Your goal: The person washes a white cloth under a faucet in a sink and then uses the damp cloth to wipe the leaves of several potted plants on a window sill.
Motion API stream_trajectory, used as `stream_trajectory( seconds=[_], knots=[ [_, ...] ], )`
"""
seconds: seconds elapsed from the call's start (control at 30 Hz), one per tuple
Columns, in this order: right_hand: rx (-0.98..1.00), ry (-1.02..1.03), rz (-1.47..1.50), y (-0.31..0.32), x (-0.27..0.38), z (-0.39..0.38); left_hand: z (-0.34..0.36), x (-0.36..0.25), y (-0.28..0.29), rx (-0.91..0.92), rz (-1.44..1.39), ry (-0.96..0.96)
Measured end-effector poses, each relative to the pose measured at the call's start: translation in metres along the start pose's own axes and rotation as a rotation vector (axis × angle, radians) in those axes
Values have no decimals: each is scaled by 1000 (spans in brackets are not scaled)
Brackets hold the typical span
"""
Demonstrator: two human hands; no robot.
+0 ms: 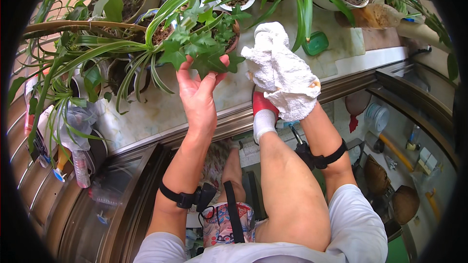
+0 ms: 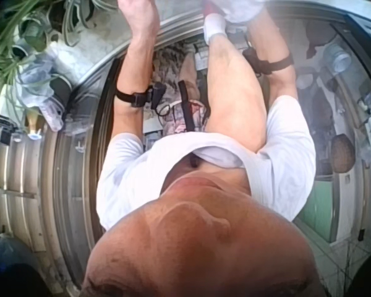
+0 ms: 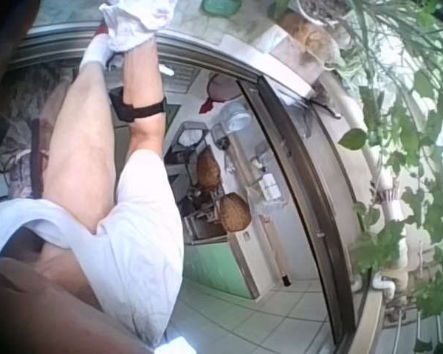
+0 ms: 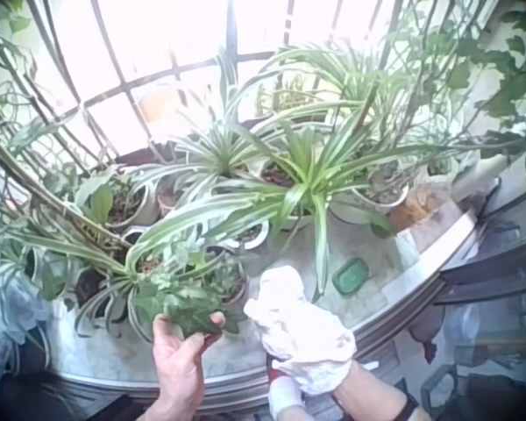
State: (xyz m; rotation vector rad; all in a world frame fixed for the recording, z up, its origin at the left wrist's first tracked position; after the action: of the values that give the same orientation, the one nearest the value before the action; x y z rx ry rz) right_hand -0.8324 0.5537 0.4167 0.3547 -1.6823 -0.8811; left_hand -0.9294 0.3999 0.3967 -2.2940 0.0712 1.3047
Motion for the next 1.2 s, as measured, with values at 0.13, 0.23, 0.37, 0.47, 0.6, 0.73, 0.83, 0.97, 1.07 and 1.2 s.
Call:
stream_trajectory(
  seconds=[0.13,0.23,0.37,0.47,0.6,0.73,0.83,0.97,1.07,1.2],
  knots=[
    [-37,64,-131,4,7,0,7,2,-2,163,-2,-16],
    [-31,53,-138,3,10,5,8,5,1,196,-38,8],
    [-219,151,-221,9,19,8,7,8,-3,293,-186,95],
    [-136,106,-178,-7,11,16,6,10,-5,306,-160,149],
    [-81,40,164,-29,-1,21,6,10,-3,294,-140,177],
    [-133,23,752,-42,-8,23,9,13,0,287,-89,203],
    [-228,181,640,-33,2,21,10,14,0,314,-98,218],
    [-306,246,55,-15,18,23,9,14,0,302,-142,263],
    [-60,49,-316,-19,14,31,8,8,-5,339,-264,253],
    [-184,284,-326,-18,27,30,8,9,-5,326,-265,261]
  ],
)
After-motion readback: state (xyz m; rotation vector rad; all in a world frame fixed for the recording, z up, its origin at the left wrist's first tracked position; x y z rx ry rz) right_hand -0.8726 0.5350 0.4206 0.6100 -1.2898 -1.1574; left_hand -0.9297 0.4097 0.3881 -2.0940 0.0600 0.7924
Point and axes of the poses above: each hand's wrist, its own z-axis towards the middle knuckle, its own y-axis out of the back of the hand, x = y × z, the point moved 6 cm from there along z, towards the middle knuckle, and after that the axes turned 2 degrees about -y, right-handed, at the moved point
